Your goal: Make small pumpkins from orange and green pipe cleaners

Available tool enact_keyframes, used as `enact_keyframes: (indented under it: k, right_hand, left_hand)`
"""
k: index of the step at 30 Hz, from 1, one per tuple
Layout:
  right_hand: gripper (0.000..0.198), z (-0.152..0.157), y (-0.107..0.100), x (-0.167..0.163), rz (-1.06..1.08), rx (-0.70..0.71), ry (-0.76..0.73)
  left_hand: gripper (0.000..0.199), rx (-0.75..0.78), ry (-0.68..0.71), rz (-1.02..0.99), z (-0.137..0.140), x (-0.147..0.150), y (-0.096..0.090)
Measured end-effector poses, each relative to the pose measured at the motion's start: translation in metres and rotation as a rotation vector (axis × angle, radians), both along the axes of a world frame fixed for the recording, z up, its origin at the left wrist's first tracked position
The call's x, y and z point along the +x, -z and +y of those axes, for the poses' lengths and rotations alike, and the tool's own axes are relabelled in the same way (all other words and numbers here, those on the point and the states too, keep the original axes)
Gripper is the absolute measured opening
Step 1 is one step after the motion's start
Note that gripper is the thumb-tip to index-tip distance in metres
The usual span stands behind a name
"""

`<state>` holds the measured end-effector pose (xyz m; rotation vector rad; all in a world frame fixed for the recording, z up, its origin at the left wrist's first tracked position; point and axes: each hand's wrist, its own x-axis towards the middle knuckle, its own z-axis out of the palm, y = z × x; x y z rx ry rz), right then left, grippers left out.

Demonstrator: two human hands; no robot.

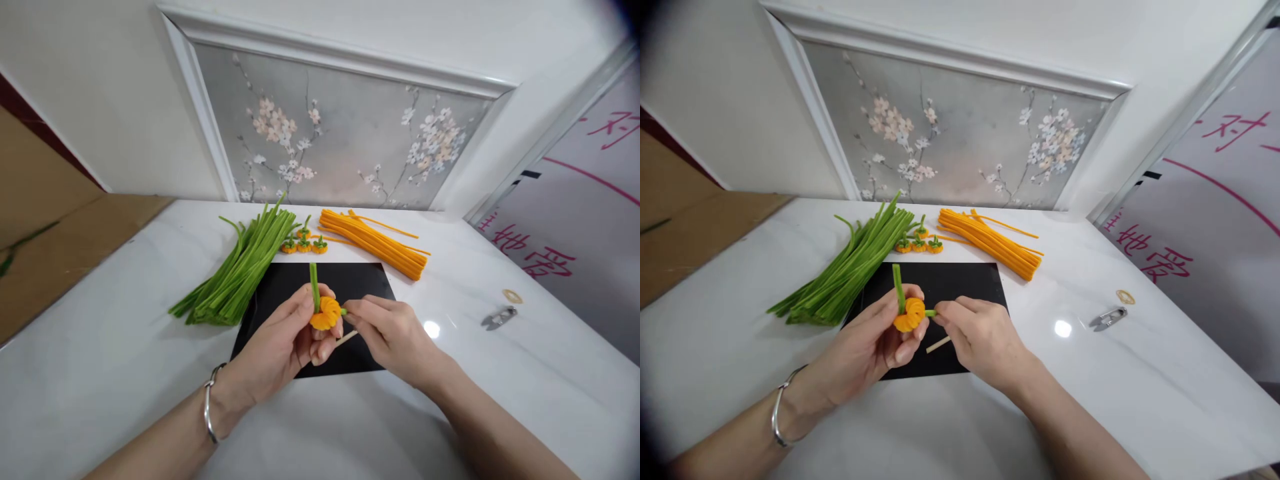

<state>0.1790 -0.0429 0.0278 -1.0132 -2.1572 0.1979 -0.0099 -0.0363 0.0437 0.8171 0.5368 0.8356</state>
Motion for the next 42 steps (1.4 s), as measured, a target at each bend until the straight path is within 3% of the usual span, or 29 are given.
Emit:
enact_keyframes:
  k: [7,14,19,25,27,34,39,42]
  right_hand:
    - [0.026,-0.004,0.000,-0.008,-0.060,-0.014,-0.042]
    - [0.031,-0.003,0.001,-0.007,-0.048,0.138,-0.022]
    - [0.024,-0.002,0.001,-0.003,-0.041,0.149,-0.001]
    - [0.020,0.001,0.003,0.002,-0.077,0.188,0.041]
    - [0.020,0.001,0.003,0.002,-0.092,0.220,0.046]
    - [0.021,0.001,0.002,0.001,-0.153,0.284,0.077]
    - [0.022,0.000,0.001,0.000,-0.187,0.328,0.089]
    - [0.021,0.000,0.001,-0.001,-0.216,0.346,0.095]
  left_hand:
    - [0.025,-0.017,-0.005,0.029,-0.001,0.001,0.002]
    - [0.038,0.299,-0.069,0.200,-0.005,-0.002,0.005]
    - [0.040,0.453,-0.058,0.247,-0.003,-0.009,0.006]
    - [0.068,0.593,-0.107,0.395,-0.001,-0.012,0.007]
    - [0.064,0.634,-0.196,0.432,-0.001,-0.011,0.007]
    - [0.022,0.838,-0.440,0.540,-0.005,-0.008,0.001]
    - [0.016,1.069,-0.467,0.713,-0.004,-0.010,-0.002]
    - [0.010,1.064,-0.468,0.731,-0.004,-0.009,-0.003]
